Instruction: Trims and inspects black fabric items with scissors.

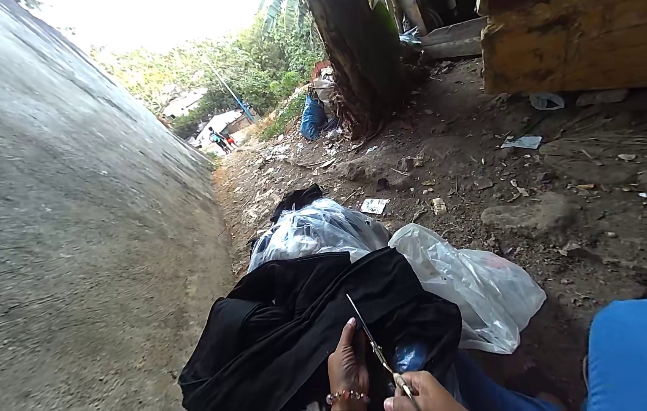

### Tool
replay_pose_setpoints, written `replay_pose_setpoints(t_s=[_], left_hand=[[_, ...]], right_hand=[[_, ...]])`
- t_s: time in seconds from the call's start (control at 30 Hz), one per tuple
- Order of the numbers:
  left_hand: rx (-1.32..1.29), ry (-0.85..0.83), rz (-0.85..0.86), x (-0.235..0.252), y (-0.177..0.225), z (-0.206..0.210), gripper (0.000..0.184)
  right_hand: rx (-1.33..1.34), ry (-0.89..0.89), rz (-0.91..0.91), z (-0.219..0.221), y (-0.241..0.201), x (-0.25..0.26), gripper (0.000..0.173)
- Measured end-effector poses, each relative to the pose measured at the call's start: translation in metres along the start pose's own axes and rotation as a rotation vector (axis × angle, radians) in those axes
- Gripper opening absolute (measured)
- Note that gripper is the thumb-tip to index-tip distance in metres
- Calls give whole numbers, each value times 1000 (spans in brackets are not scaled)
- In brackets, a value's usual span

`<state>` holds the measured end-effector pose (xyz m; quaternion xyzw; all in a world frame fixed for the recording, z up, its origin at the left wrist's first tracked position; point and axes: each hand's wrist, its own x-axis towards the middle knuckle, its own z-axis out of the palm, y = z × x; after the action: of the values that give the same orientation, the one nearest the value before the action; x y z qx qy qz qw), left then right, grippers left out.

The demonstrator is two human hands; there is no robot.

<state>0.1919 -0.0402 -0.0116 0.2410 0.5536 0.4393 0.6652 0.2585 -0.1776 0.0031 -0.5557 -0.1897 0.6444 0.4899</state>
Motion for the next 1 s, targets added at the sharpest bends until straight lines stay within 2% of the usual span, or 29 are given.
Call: replay_pose_setpoints(t_s=[0.1, 0.2, 0.27, 0.37, 0.53, 0.63, 0.7, 0.8, 0.9, 1.0], left_hand=[[-12, -6, 1, 0, 1, -1, 8], [-3, -33, -21, 4, -1, -5, 4], [-3, -67, -30, 6, -3, -8, 5], [-2, -69, -28, 4, -2, -8, 5], [-9, -57, -24, 4, -3, -7, 5], [-85, -90, -7, 1, -1, 0, 11], [-138, -73, -20, 2, 2, 5, 16], [-141, -21, -46, 3, 1, 10, 9], [-126, -46, -63, -1, 0, 6, 10], [-126, -89, -53, -3, 1, 1, 14]], right_hand=[[9, -16, -11, -2, 4, 3, 20], [21, -79, 42, -5, -2, 12, 35], [52, -105, 75, -7, -11, 19, 39], [52, -112, 89, -7, -14, 25, 38], [15, -4, 44, 0, -12, 25, 21], [-12, 12, -7, 0, -7, 25, 19], [-20, 7, -29, -1, -2, 26, 20], [-11, -26, -6, -3, -4, 29, 24], [19, -81, 40, -4, -17, 35, 37], [26, -93, 55, -2, -22, 44, 38]])
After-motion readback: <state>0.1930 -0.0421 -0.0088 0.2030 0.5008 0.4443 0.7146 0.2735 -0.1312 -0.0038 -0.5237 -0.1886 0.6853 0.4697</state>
